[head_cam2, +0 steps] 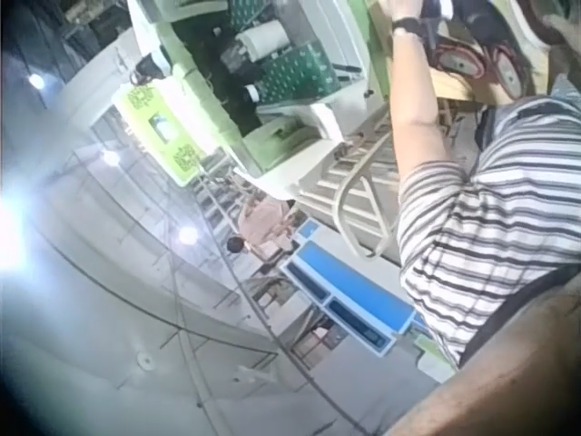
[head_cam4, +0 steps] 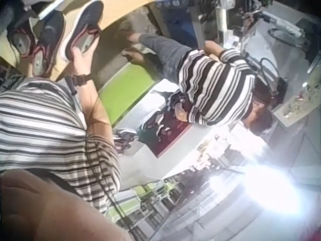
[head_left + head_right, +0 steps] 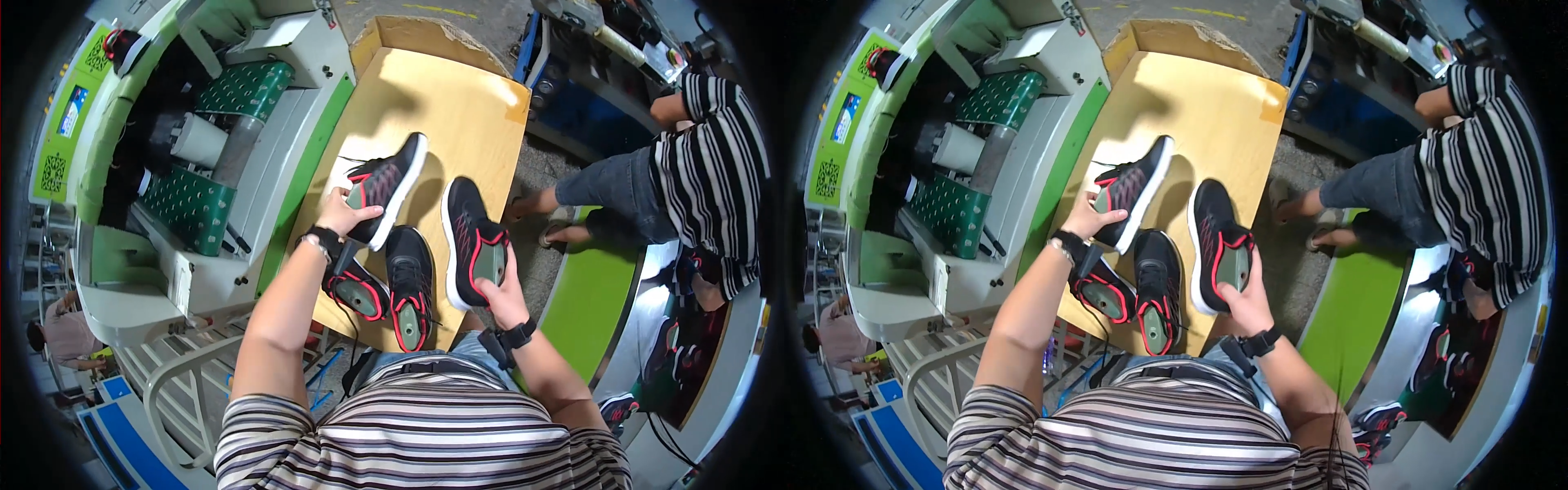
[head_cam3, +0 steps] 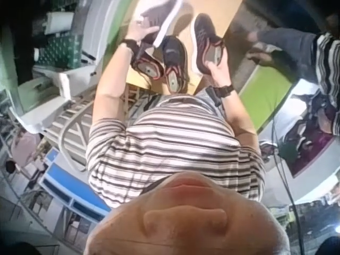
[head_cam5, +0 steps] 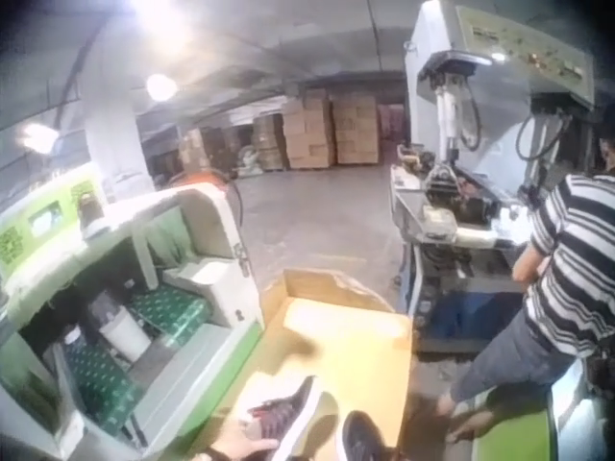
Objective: Handling and placing shoes into a heat-shaping or drying machine in a factory setting.
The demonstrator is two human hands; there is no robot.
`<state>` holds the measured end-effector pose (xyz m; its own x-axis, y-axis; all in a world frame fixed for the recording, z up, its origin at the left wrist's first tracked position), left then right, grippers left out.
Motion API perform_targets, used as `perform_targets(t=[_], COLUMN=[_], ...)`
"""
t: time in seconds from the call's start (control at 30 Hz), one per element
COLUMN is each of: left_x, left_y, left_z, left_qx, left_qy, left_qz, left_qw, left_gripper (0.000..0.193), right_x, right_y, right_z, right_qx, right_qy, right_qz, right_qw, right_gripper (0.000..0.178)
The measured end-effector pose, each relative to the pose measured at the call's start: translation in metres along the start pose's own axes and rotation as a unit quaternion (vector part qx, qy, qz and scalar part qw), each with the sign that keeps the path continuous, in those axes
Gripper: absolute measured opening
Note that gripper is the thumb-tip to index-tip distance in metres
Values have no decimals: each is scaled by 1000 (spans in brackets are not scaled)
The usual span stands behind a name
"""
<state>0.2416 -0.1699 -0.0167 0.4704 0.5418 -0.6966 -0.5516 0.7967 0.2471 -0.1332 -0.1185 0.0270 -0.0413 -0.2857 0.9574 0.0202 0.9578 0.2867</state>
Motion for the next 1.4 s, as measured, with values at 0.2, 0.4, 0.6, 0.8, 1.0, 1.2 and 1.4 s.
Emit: perform_targets(t=[0.2, 0.4, 0.6, 0.8, 1.0, 1.2, 1.4], left_x=[-61, -69, 0, -51, -53, -84, -79], left_y=[34, 51, -18, -57, -27, 75, 22], left_z=[-9, 39, 52, 74, 73, 62, 65], left_qx=[21, -132, 66, -236, -72, -104, -196], left_qy=[124, 130, -245, -225, 102, -94, -115], left_qz=[-76, -88, -128, -460, -162, -440, -401], left_qw=[989, 979, 959, 826, 979, 887, 888], left_gripper=[77, 57, 59, 30, 18, 17, 4], right_x=[3, 1, 5, -1, 1, 3, -3], right_y=[-25, -25, -20, -21, -26, -25, -27], right_z=[-14, -14, -22, -26, -12, -15, -14], right_qx=[-84, -82, -79, -65, -92, -101, -91], right_qy=[272, 276, 285, 281, 289, 301, 285], right_qz=[186, 166, 181, 160, 173, 204, 179], right_qw=[941, 943, 938, 944, 937, 926, 937], right_gripper=[92, 90, 86, 86, 85, 84, 85])
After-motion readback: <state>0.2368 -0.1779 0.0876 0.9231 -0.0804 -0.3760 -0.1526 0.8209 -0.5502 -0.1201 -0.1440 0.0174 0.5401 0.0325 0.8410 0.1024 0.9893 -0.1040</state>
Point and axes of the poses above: each hand's wrist, its own y-axis away from the middle knuckle, its own z-axis out of the back of the hand, x = y × z, the point moved 9 cm from there along -y, towards the middle knuckle, and after that the axes turned 14 degrees about -x, right-handed, at the moved point
